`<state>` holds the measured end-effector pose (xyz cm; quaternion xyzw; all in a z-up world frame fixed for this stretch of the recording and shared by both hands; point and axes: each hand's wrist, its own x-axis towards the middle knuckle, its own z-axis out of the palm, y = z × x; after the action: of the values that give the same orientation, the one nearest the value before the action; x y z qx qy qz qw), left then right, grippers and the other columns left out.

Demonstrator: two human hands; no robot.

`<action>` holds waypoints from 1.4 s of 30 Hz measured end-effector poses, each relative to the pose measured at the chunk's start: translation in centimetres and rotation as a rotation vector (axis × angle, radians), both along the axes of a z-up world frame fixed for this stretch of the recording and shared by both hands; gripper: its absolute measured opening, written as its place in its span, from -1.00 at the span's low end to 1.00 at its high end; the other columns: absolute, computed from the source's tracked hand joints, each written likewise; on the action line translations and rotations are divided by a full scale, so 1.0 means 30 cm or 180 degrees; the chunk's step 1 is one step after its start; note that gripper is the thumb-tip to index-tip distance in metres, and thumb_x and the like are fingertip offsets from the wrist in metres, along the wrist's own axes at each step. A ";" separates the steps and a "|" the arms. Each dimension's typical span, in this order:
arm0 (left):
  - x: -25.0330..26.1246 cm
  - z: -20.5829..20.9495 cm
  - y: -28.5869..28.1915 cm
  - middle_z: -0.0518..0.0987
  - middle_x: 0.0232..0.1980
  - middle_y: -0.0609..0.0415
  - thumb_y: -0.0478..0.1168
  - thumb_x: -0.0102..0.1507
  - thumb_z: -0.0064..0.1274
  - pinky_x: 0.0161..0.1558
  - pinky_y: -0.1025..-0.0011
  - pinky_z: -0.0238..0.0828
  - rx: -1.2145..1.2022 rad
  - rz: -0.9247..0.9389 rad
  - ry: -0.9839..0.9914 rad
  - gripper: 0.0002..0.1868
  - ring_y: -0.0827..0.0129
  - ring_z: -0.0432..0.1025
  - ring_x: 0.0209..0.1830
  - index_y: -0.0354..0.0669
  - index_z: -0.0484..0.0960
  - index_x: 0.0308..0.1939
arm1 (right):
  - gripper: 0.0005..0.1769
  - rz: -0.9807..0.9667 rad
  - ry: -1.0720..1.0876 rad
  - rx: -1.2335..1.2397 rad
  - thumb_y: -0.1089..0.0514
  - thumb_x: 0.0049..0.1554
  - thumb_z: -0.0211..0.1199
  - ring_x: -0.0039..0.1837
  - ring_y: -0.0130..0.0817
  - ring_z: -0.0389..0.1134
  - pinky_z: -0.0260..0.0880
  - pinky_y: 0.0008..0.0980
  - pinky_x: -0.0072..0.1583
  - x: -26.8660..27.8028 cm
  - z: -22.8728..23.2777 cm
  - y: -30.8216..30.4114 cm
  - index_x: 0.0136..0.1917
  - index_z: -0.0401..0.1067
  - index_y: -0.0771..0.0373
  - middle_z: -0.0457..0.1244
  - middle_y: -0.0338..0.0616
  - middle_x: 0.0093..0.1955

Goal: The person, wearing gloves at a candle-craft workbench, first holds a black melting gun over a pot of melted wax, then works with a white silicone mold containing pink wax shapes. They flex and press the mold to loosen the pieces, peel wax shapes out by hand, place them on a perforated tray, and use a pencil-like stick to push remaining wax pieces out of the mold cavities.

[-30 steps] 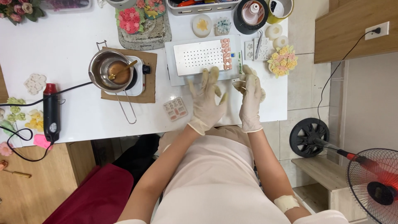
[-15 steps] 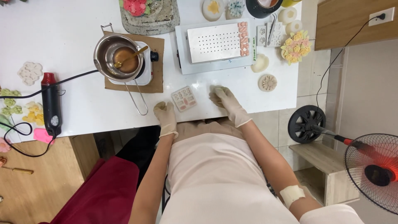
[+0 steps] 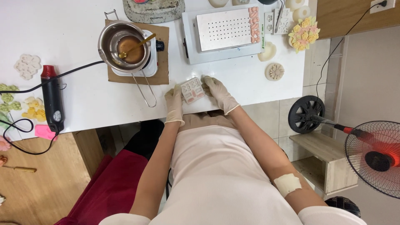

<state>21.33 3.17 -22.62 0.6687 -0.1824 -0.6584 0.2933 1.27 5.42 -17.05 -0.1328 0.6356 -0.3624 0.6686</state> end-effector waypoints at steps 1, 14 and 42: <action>-0.001 -0.021 -0.013 0.63 -0.27 0.08 0.08 0.35 -0.01 -0.48 0.55 0.26 -0.0118 -0.0217 -0.0065 -0.58 0.50 0.45 -0.43 -0.26 0.63 -0.13 | -0.36 0.0086 0.0010 -0.0040 -0.22 0.31 0.09 -0.08 -0.47 0.18 0.29 -0.47 0.01 -0.011 -0.024 0.007 0.27 0.40 0.44 0.25 -0.22 -0.05; -0.089 0.334 -0.058 0.68 -0.09 -0.12 0.21 0.31 -0.08 -0.09 0.32 0.49 -0.0567 -0.1902 -0.0558 -0.39 0.21 0.58 -0.12 -0.25 0.60 0.11 | -0.44 0.0014 0.0070 0.0326 -0.21 0.21 0.21 -0.13 -0.48 0.25 0.34 -0.50 -0.01 -0.071 0.073 0.033 0.10 0.54 0.37 0.31 -0.24 -0.12; -0.427 1.093 -0.101 0.53 0.16 0.03 -0.38 0.34 0.10 0.20 0.36 0.50 -0.1061 -0.1324 0.1692 -0.51 0.44 0.47 0.14 -0.37 0.30 0.31 | -0.63 -0.0908 0.0086 -0.1486 0.16 0.35 0.11 -0.01 -0.63 0.21 0.26 -0.55 0.07 -0.297 0.976 0.017 0.34 0.37 0.42 0.30 -0.33 0.04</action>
<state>8.53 0.13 10.17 0.3662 -0.3365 -0.8158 0.2952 -7.65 5.92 12.24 -0.1973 0.5560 -0.5878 0.5535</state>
